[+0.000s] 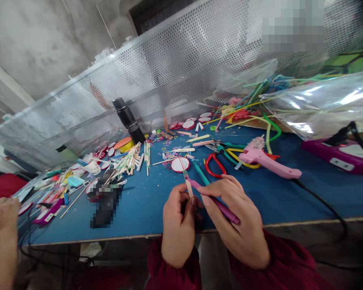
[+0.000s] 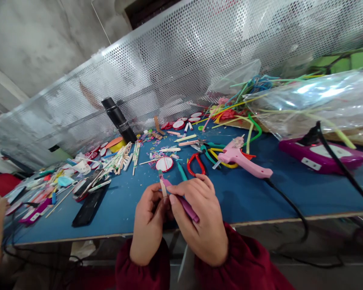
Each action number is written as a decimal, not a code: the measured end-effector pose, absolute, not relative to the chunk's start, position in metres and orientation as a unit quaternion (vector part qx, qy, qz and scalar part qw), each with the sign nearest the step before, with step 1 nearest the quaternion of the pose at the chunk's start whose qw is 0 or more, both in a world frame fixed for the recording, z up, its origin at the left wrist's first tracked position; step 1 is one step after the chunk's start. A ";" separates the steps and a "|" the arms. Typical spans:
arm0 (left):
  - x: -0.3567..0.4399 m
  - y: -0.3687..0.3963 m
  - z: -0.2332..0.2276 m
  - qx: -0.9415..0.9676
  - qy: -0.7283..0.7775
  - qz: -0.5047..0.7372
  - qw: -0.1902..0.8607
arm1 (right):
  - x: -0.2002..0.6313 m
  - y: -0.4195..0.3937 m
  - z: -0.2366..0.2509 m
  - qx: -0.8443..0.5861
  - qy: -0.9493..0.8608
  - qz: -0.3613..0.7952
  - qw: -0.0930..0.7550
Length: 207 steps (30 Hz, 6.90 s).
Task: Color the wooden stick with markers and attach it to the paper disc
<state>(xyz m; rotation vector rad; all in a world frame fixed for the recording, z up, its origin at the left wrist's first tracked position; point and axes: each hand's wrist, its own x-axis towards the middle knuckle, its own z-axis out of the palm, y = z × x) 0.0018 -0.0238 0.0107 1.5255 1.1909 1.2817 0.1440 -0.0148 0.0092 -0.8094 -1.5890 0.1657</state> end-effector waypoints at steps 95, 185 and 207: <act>0.002 -0.024 0.011 0.612 0.482 0.500 0.378 | 0.144 -0.016 0.009 -0.378 -0.674 0.081 0.630; 0.002 -0.025 0.010 0.610 0.469 0.513 0.380 | 0.143 -0.017 0.003 -0.357 -0.650 0.065 0.667; 0.002 -0.025 0.011 0.615 0.474 0.510 0.371 | 0.140 -0.017 0.002 -0.382 -0.651 0.056 0.654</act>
